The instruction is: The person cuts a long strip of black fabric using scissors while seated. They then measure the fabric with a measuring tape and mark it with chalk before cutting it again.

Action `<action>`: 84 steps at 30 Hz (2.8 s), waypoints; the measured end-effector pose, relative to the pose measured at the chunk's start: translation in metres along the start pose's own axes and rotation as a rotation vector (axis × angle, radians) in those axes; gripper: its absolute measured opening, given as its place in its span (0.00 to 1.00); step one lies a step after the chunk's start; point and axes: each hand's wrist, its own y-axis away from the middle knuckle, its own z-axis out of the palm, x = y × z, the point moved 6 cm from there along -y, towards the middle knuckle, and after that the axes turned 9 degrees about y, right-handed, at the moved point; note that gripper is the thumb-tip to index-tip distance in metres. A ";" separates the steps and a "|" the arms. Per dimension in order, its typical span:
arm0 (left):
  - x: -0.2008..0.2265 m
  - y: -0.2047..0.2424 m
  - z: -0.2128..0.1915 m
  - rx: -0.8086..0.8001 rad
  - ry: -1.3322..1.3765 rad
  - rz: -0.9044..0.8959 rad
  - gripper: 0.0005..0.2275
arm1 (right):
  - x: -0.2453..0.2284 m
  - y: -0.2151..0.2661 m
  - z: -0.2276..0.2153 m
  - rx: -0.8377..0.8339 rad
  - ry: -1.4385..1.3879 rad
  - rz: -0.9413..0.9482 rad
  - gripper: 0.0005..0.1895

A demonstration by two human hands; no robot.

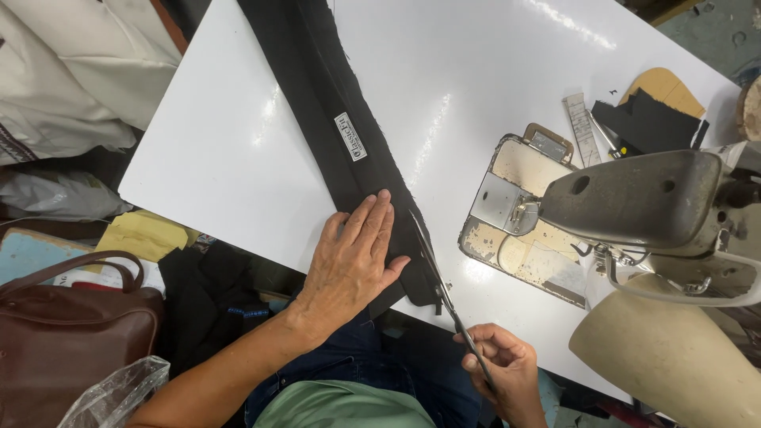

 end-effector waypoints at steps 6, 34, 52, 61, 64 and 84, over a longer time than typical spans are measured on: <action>-0.001 0.001 0.000 -0.004 -0.005 0.000 0.33 | 0.000 -0.002 0.006 0.007 0.027 -0.049 0.19; -0.004 0.001 -0.003 0.018 0.012 -0.004 0.33 | -0.011 -0.021 0.019 0.011 -0.016 -0.043 0.19; -0.009 -0.001 -0.017 0.075 0.082 0.095 0.15 | 0.021 0.009 0.014 0.126 0.009 0.025 0.17; -0.025 -0.009 -0.004 -0.034 0.089 0.010 0.28 | 0.018 0.012 0.019 0.145 0.012 0.011 0.15; -0.029 -0.007 -0.002 -0.030 0.067 -0.019 0.31 | 0.020 0.013 0.018 0.140 0.000 0.067 0.14; -0.033 -0.005 -0.001 0.016 0.087 -0.031 0.31 | -0.010 -0.004 0.044 0.113 -0.010 0.018 0.17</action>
